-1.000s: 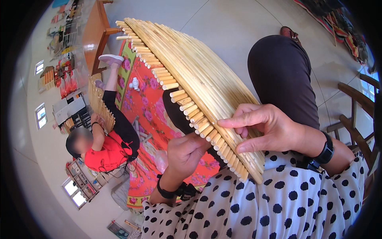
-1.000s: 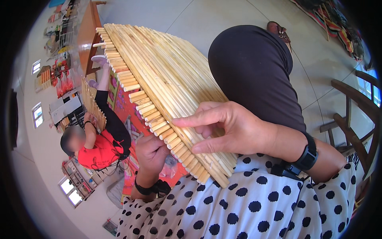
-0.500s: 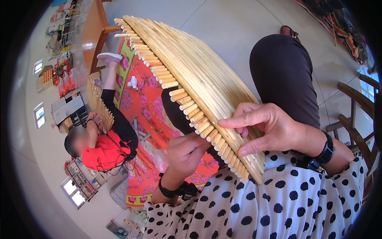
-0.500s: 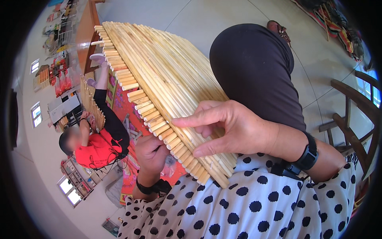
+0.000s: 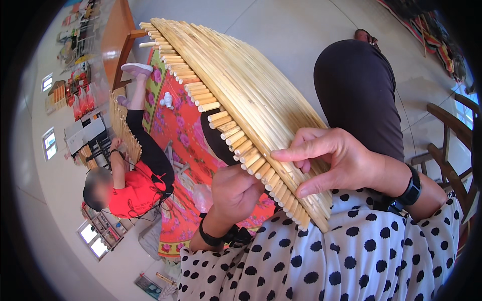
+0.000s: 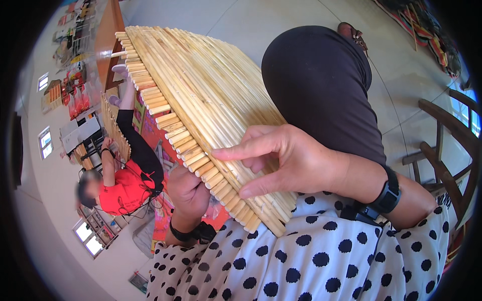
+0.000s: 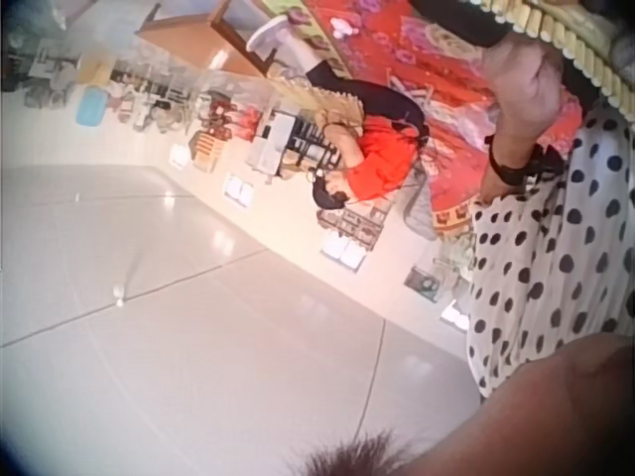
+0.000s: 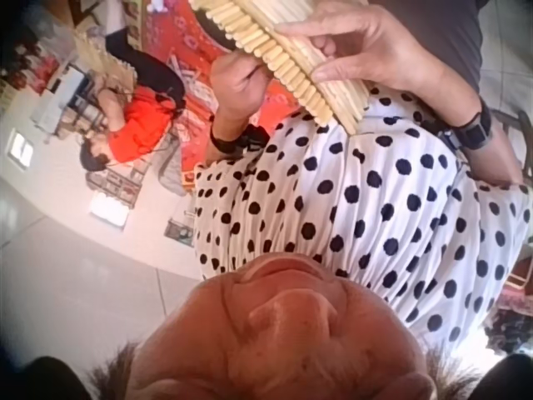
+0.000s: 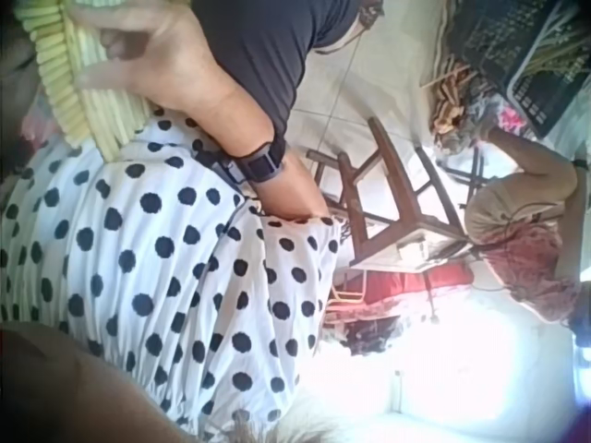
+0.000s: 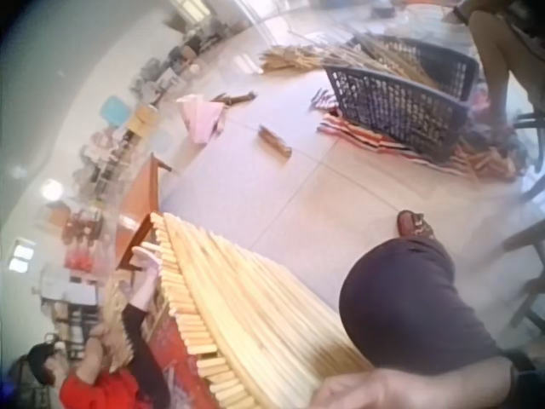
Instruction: The person weaves a bamboo mat by threading a white string through parallel bamboo strips. They hold the mat with both hands, pull the string through, and adjust the strips to maintain alignment.
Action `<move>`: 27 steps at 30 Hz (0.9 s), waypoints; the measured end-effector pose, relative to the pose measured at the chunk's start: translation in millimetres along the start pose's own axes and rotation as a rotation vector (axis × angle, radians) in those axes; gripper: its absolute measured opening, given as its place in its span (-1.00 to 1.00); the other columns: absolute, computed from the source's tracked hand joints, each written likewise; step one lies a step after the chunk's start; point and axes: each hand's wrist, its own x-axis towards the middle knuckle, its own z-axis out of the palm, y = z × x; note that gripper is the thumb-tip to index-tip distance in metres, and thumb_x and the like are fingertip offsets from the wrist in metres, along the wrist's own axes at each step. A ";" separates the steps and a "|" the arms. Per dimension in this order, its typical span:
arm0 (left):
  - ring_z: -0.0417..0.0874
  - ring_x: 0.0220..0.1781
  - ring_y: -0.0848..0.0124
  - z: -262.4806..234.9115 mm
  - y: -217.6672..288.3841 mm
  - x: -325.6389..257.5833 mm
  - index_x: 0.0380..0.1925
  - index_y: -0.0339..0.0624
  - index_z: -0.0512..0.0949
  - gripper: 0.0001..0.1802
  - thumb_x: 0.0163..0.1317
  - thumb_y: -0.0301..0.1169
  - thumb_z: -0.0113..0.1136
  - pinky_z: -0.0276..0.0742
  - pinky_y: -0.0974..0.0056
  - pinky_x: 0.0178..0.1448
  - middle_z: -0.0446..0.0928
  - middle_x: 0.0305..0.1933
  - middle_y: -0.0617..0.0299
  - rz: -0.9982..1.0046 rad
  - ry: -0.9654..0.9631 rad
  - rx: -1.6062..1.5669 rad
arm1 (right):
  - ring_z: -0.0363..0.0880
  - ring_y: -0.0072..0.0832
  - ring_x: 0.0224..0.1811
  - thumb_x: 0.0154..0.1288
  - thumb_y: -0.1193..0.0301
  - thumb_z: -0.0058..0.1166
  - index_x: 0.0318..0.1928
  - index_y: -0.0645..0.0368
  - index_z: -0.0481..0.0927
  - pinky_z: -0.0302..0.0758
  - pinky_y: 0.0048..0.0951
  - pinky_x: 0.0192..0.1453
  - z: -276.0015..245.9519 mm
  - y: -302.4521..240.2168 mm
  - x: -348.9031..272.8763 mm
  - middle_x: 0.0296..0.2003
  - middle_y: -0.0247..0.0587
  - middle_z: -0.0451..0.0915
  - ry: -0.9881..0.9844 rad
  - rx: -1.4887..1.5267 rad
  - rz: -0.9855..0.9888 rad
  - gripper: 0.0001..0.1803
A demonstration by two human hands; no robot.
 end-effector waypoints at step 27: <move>0.66 -0.48 0.16 -2.1 -3.5 22.1 -0.31 -0.26 0.60 -0.81 0.03 -0.60 0.35 0.55 0.24 -0.41 0.62 -0.44 0.10 0.158 -0.062 -0.043 | 0.49 -0.60 -0.54 0.16 0.36 0.41 -0.19 0.37 0.65 0.46 -0.55 -0.43 29.9 -50.7 -26.4 -0.56 -0.31 0.52 0.385 -0.415 0.281 -0.66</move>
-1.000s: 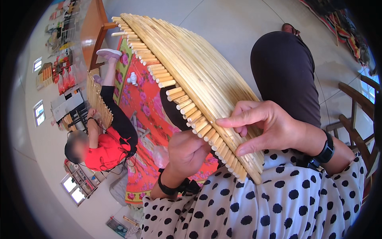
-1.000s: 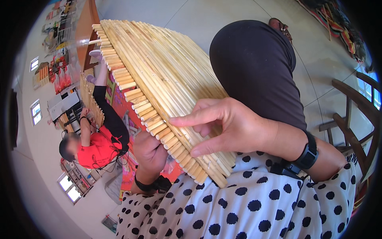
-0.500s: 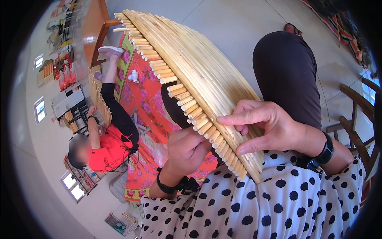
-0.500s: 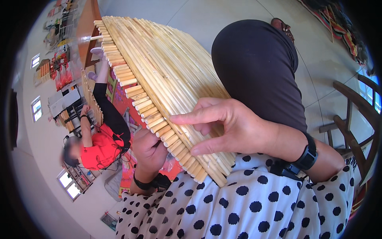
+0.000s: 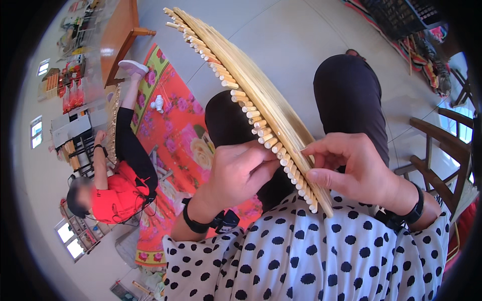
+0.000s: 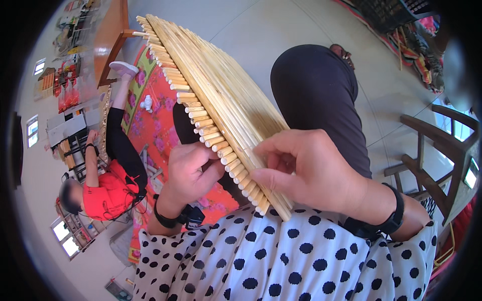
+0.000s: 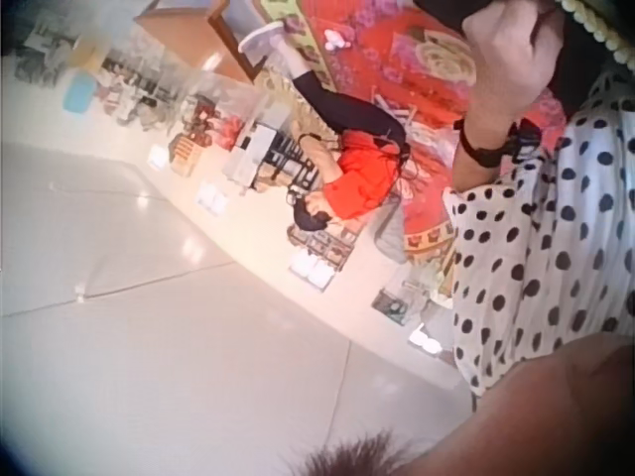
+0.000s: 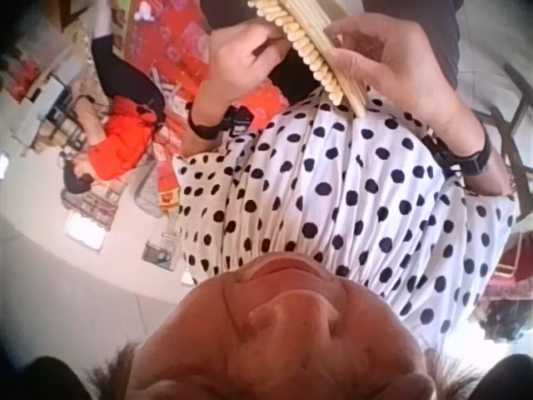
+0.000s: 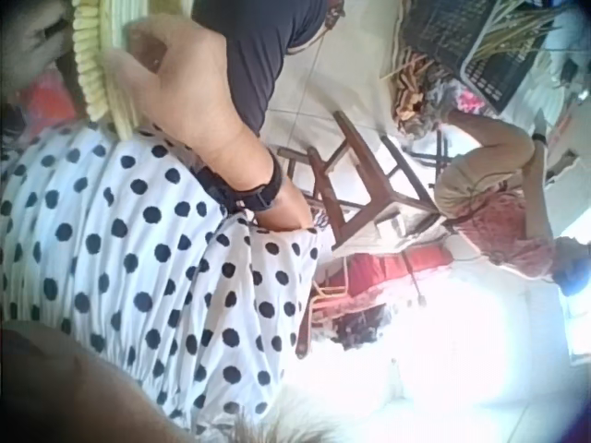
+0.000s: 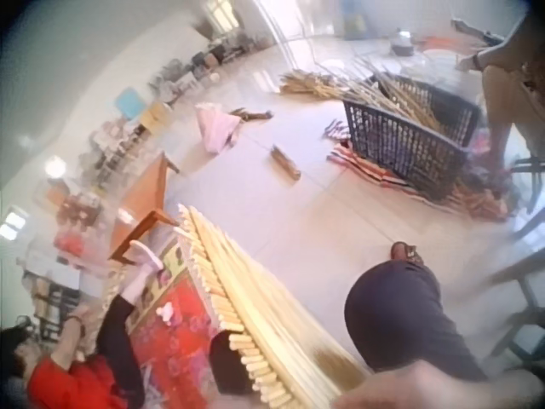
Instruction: The person weaves a bamboo mat by threading a white string through parallel bamboo strips. They hold the mat with both hands, pull the string through, and adjust the strips to maintain alignment.
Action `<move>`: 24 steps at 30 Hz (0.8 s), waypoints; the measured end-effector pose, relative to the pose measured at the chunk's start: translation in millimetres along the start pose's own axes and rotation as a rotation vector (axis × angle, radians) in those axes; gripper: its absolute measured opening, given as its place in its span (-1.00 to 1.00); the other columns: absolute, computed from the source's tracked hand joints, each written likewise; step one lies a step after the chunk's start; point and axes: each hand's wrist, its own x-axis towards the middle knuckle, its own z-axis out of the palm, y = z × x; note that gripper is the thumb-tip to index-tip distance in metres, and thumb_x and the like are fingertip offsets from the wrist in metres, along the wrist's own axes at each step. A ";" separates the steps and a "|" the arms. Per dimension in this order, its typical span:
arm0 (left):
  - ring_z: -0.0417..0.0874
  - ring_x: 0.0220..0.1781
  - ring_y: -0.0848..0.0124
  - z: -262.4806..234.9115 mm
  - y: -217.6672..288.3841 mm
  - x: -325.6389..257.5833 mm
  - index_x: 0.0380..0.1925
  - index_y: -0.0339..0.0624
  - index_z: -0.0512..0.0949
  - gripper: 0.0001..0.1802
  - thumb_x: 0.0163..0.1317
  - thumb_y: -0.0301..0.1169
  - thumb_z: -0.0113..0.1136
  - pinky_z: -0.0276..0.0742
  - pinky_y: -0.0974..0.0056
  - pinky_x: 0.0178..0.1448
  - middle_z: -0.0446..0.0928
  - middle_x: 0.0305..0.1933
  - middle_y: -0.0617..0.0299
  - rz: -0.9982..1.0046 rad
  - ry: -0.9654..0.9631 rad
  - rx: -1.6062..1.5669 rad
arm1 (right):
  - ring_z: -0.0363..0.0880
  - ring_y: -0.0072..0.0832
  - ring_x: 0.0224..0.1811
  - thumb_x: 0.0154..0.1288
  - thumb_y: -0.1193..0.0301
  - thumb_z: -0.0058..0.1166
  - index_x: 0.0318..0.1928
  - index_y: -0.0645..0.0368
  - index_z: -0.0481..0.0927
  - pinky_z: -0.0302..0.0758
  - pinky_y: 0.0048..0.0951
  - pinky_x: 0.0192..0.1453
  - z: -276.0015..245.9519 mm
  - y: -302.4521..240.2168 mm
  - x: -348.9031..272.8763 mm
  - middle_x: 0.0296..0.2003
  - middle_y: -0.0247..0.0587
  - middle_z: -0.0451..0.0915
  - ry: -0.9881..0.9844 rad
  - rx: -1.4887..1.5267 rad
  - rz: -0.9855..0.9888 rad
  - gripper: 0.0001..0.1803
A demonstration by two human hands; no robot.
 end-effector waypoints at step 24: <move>0.59 -0.57 0.20 34.5 -45.6 46.7 -0.60 -0.08 0.43 -0.79 0.06 -0.33 0.25 0.46 0.15 -0.54 0.48 -0.63 0.23 0.520 0.107 -0.016 | 0.53 -0.01 -0.63 0.24 0.21 0.22 -0.67 0.22 0.48 0.46 -0.12 -0.53 45.3 -54.1 -6.2 -0.69 0.01 0.50 0.380 -1.355 -0.089 -0.56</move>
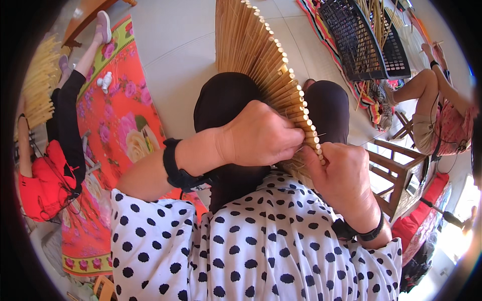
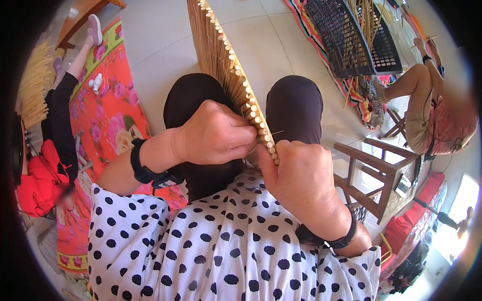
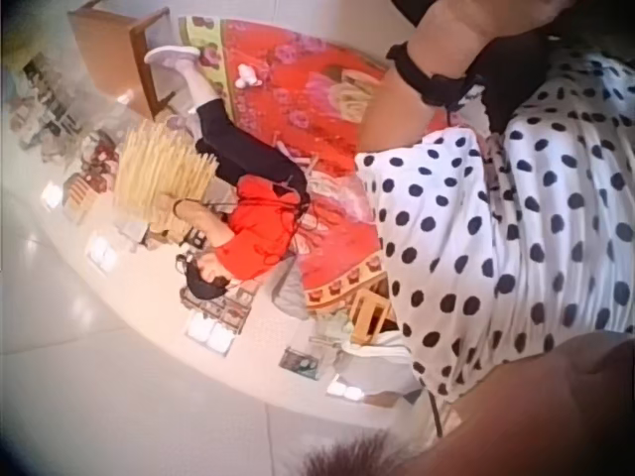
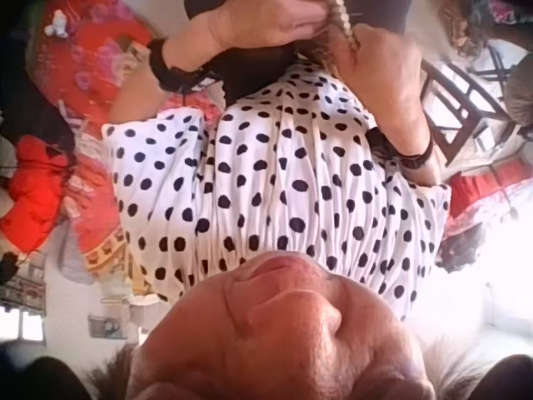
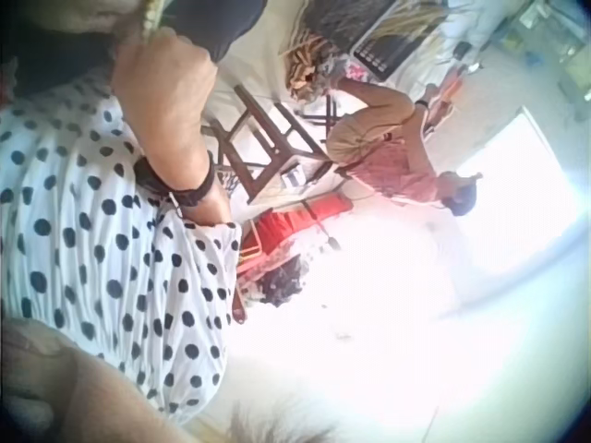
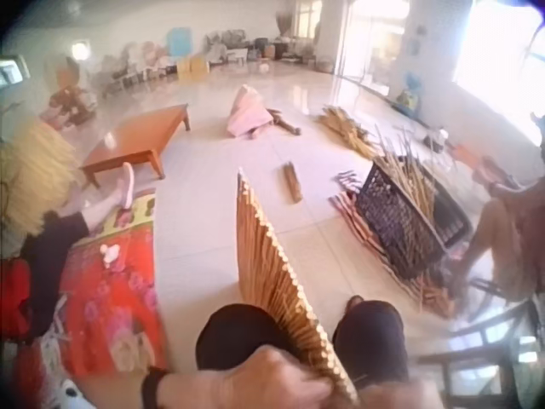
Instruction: The person weaves a bamboo mat by threading a white string through parallel bamboo strips. They hold the mat with both hands, pull the string through, and adjust the strips to maintain alignment.
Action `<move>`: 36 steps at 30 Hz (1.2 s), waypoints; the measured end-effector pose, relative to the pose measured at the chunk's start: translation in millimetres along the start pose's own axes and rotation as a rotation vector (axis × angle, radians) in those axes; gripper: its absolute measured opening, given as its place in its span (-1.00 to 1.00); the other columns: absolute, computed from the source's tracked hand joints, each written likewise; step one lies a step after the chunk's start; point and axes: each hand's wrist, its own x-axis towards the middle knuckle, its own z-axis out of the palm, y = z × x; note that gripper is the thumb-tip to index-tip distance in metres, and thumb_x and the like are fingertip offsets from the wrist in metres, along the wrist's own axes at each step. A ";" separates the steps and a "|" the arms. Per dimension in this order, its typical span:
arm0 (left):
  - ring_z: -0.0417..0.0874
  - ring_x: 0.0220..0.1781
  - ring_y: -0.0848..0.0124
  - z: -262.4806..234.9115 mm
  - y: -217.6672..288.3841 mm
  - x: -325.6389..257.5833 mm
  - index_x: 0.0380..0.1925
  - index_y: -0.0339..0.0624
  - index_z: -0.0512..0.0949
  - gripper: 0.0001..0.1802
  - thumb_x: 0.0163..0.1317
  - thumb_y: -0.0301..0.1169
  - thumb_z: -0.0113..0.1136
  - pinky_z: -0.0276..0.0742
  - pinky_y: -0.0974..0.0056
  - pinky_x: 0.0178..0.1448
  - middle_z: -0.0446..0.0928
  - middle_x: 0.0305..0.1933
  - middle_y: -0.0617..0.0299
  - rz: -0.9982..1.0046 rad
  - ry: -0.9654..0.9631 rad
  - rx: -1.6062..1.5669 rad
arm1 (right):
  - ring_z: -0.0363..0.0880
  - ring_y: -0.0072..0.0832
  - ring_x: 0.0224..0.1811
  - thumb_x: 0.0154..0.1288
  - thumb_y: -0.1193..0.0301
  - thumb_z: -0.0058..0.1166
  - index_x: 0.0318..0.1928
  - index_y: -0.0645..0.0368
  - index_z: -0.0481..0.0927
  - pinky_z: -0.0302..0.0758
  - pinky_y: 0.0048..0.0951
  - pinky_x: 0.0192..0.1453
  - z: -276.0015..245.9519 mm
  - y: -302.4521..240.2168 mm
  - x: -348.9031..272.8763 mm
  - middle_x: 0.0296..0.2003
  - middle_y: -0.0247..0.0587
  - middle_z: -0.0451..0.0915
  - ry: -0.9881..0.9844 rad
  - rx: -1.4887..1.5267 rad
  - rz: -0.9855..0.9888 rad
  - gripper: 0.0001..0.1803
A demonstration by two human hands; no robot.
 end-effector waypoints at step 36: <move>0.54 -0.63 0.27 3.4 31.3 -22.5 -0.23 -0.27 0.66 -0.77 0.04 -0.57 0.29 0.46 0.25 -0.56 0.47 -0.61 0.19 -0.271 0.185 -0.054 | 0.68 -0.55 -0.49 0.20 0.49 0.29 -0.21 0.34 0.66 0.55 -0.54 -0.38 0.8 17.9 -1.7 -0.51 -0.11 0.65 0.063 0.215 0.215 -0.81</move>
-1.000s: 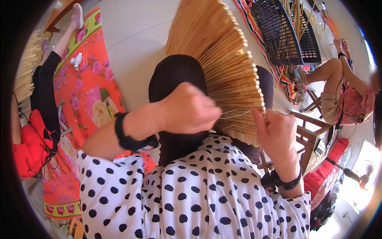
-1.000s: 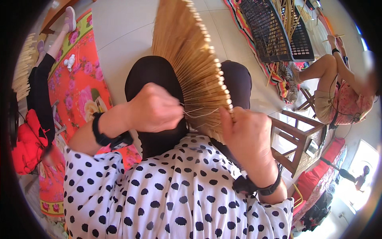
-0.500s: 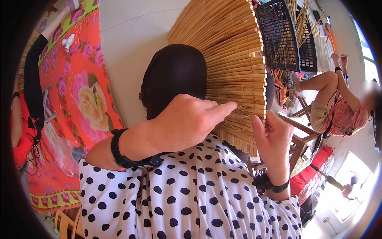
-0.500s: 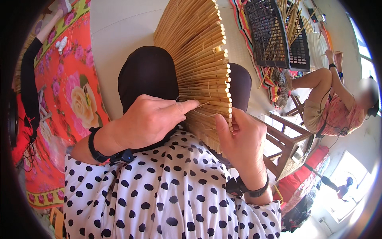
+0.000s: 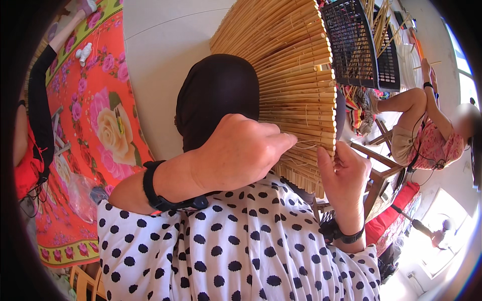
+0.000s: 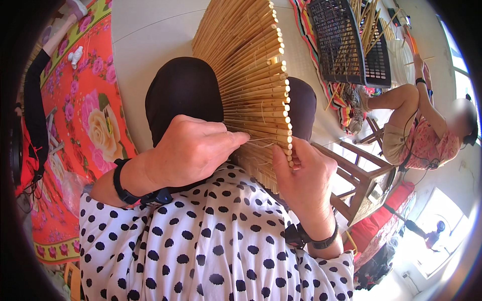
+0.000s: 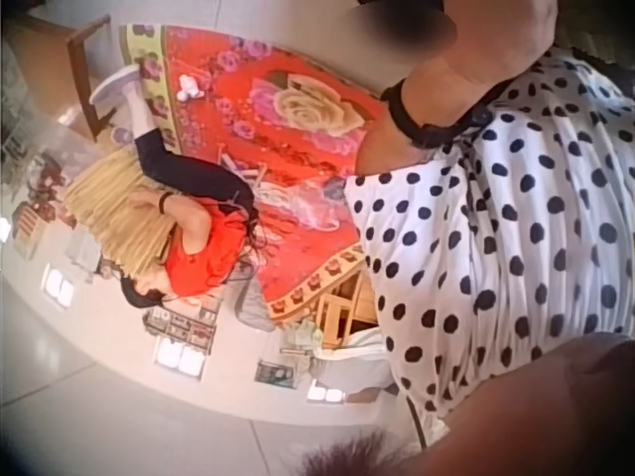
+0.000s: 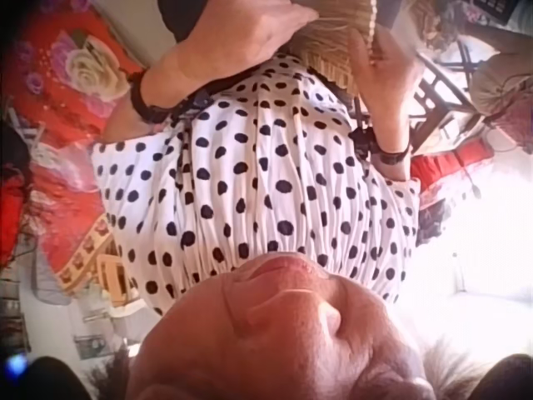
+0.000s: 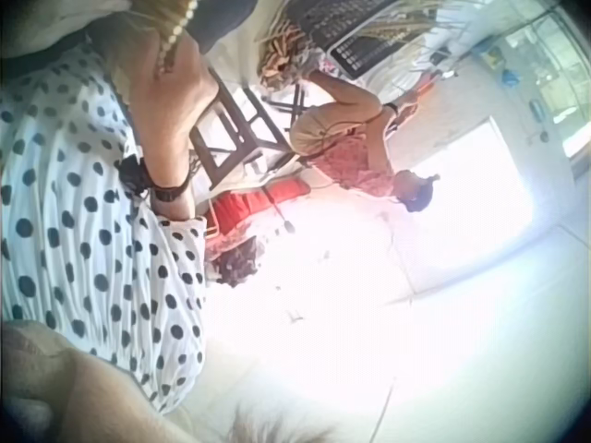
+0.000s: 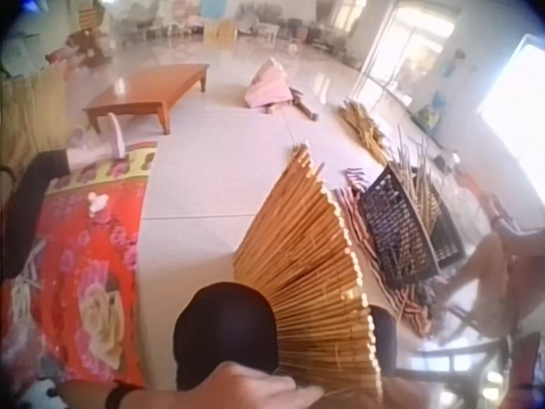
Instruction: The person weaves a bamboo mat by threading a white string through parallel bamboo strips. They hold the mat with both hands, pull the string through, and adjust the strips to maintain alignment.
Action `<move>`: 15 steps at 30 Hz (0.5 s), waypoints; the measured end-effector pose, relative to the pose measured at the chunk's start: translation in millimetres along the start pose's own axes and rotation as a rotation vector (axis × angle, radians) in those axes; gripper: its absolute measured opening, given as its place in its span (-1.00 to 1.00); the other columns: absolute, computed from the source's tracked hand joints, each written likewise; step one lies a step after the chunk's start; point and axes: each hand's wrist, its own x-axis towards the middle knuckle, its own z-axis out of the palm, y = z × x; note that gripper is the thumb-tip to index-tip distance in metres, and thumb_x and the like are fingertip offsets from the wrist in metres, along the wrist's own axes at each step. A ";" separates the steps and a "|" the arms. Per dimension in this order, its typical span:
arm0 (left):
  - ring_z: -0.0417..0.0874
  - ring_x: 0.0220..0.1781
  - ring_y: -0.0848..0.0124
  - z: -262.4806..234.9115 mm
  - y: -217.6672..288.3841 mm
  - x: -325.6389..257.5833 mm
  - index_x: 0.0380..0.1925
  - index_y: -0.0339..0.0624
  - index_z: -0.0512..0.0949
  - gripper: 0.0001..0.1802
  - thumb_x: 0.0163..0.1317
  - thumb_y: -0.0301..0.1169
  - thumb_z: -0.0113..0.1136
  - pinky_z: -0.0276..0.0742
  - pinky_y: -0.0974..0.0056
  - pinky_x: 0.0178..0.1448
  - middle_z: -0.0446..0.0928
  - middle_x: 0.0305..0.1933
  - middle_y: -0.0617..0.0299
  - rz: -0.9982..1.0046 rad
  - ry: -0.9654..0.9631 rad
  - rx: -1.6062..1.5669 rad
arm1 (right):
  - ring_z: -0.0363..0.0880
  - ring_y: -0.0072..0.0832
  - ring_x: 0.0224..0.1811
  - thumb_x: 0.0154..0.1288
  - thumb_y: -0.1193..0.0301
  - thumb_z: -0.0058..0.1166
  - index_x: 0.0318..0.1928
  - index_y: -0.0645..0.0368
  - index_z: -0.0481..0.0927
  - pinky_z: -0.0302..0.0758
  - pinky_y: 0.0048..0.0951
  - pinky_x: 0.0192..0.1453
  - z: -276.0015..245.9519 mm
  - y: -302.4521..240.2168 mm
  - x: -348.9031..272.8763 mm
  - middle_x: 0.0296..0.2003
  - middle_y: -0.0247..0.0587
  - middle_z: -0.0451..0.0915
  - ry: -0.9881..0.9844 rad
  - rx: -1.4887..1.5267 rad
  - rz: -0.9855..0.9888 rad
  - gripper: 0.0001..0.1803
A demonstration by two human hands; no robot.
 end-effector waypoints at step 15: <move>0.57 -0.60 0.25 -2.6 5.2 3.0 -0.26 -0.30 0.65 -0.78 0.03 -0.58 0.26 0.49 0.24 -0.53 0.49 -0.60 0.18 -0.023 -0.038 0.051 | 0.60 -0.39 -0.59 0.17 0.47 0.31 -0.29 0.30 0.63 0.47 -0.46 -0.47 4.6 2.0 -0.4 -0.58 -0.10 0.59 0.031 -0.032 -0.068 -0.83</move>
